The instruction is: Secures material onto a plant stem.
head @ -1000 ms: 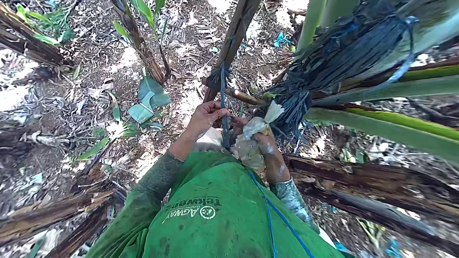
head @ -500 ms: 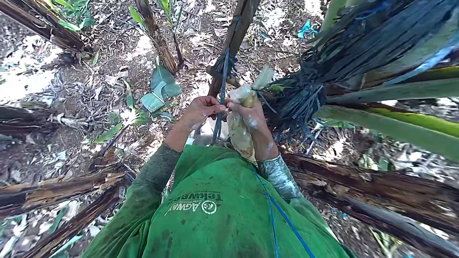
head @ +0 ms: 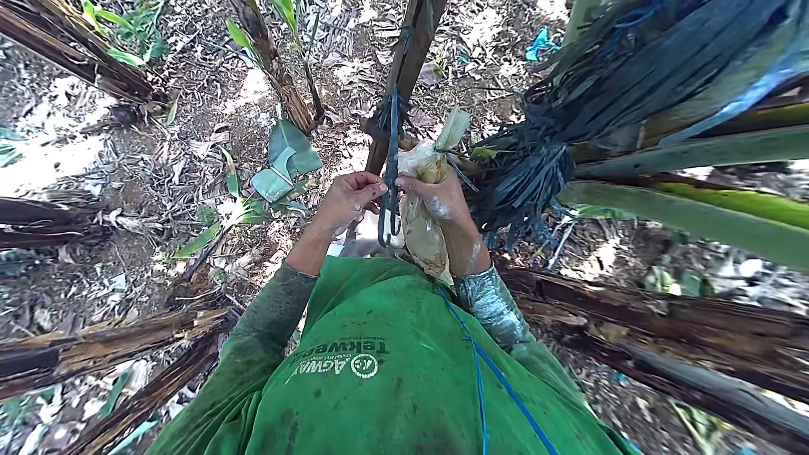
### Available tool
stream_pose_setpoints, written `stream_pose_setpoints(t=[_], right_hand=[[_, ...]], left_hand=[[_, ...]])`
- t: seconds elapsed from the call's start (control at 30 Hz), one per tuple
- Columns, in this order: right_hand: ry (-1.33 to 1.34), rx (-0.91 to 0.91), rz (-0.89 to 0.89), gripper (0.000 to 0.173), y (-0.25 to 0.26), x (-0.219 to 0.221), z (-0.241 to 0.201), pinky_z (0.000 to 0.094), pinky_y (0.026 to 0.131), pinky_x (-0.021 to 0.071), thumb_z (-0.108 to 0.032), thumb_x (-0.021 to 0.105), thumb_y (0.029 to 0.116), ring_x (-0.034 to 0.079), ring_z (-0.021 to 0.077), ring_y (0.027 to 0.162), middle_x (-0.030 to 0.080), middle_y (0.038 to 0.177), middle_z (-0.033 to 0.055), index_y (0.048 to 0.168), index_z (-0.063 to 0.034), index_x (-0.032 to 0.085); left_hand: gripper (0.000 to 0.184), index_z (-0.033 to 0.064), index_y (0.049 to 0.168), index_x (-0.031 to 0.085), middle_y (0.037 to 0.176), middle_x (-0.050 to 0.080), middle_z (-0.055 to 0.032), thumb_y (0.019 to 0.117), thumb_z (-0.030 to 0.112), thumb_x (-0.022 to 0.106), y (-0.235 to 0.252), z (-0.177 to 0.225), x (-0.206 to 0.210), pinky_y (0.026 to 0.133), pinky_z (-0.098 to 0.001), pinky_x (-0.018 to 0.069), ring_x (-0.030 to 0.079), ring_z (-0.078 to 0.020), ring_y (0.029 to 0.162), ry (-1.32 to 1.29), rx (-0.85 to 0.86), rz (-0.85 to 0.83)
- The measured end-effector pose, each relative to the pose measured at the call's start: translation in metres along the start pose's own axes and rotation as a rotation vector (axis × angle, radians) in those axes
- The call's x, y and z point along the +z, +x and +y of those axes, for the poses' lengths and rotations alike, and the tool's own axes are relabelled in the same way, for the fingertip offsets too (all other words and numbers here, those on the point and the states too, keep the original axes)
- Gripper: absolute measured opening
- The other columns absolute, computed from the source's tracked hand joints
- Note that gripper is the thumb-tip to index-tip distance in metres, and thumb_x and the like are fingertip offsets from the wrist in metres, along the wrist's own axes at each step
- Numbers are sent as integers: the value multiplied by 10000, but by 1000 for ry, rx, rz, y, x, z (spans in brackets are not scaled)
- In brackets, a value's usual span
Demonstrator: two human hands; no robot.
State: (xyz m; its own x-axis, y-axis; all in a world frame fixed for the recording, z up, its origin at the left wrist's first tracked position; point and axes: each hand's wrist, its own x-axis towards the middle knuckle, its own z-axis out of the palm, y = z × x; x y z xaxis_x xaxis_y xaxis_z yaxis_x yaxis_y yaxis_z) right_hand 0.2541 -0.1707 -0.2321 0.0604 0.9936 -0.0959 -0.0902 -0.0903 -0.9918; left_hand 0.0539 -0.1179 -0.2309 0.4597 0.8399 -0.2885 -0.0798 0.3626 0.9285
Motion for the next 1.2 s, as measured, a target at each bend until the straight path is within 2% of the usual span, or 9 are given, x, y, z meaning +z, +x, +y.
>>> stream_pose_setpoints(t=[0.17, 0.23, 0.3, 0.4, 0.47, 0.63, 0.77, 0.87, 1.2], right_hand=[[-65, 45, 60, 416, 4, 3, 0, 316, 782, 591, -126, 817, 848, 672, 106, 885, 703, 1040, 31, 1228, -122, 646], [-41, 70, 73, 380, 15, 7, 3, 313, 806, 613, -84, 838, 810, 702, 108, 873, 728, 987, 42, 1151, -68, 671], [-32, 73, 53, 382, 18, 10, 6, 311, 818, 614, -87, 838, 802, 709, 107, 880, 736, 979, 40, 1148, -56, 676], [-64, 64, 25, 418, 3, 10, 5, 331, 772, 596, -138, 817, 856, 680, 123, 881, 708, 1035, 41, 1236, -121, 646], [-57, 47, 22, 406, 0, 9, 7, 334, 764, 596, -135, 809, 862, 678, 128, 878, 705, 1043, 42, 1234, -131, 645], [-53, 50, 29, 401, -1, 10, 7, 326, 778, 593, -148, 805, 865, 677, 116, 892, 708, 1050, 33, 1235, -139, 649], [-36, 59, 29, 487, -3, 12, 6, 334, 803, 600, -132, 808, 859, 684, 126, 931, 703, 1097, 40, 1302, -146, 607], [-4, 23, 21, 465, -3, 13, 7, 325, 793, 601, -76, 793, 850, 682, 127, 923, 699, 1078, 47, 1275, -122, 612], [-14, 14, 54, 381, -2, 15, 7, 342, 788, 591, -105, 773, 867, 674, 136, 917, 699, 1064, 53, 1226, -114, 644]], left_hand=[[95, 10, 1019, 678, 815, 705, -31, 928, -6, 698, -5, 5, -7, 631, -252, 579, 659, -91, 679, 34, 35, 20], [185, -1, 1093, 646, 838, 713, -41, 918, -15, 704, -7, 8, -5, 652, -268, 593, 676, -106, 697, 41, 15, 2], [230, -19, 1148, 631, 861, 718, -56, 928, -15, 696, -6, 9, -2, 671, -283, 609, 691, -121, 714, 59, -20, 6], [122, -24, 1048, 674, 817, 720, -53, 932, -3, 705, -5, 10, 0, 629, -257, 596, 677, -101, 660, 72, -41, 45], [74, -22, 996, 690, 789, 715, -51, 929, 2, 711, -4, 9, -2, 612, -246, 585, 664, -93, 637, 78, -40, 54], [57, -15, 968, 695, 782, 716, -41, 923, 5, 721, -3, 9, -4, 620, -249, 590, 667, -89, 640, 111, -31, 47], [63, -1, 950, 696, 765, 708, -25, 909, 16, 740, -2, 8, -5, 613, -235, 579, 656, -74, 634, 163, -13, 36], [64, 4, 931, 695, 743, 699, -24, 902, 22, 749, -2, 8, -7, 605, -235, 572, 647, -75, 622, 193, -7, 15], [74, 12, 923, 687, 736, 682, -6, 900, 31, 755, 2, 12, -5, 610, -217, 553, 629, -56, 626, 261, 48, -63]])
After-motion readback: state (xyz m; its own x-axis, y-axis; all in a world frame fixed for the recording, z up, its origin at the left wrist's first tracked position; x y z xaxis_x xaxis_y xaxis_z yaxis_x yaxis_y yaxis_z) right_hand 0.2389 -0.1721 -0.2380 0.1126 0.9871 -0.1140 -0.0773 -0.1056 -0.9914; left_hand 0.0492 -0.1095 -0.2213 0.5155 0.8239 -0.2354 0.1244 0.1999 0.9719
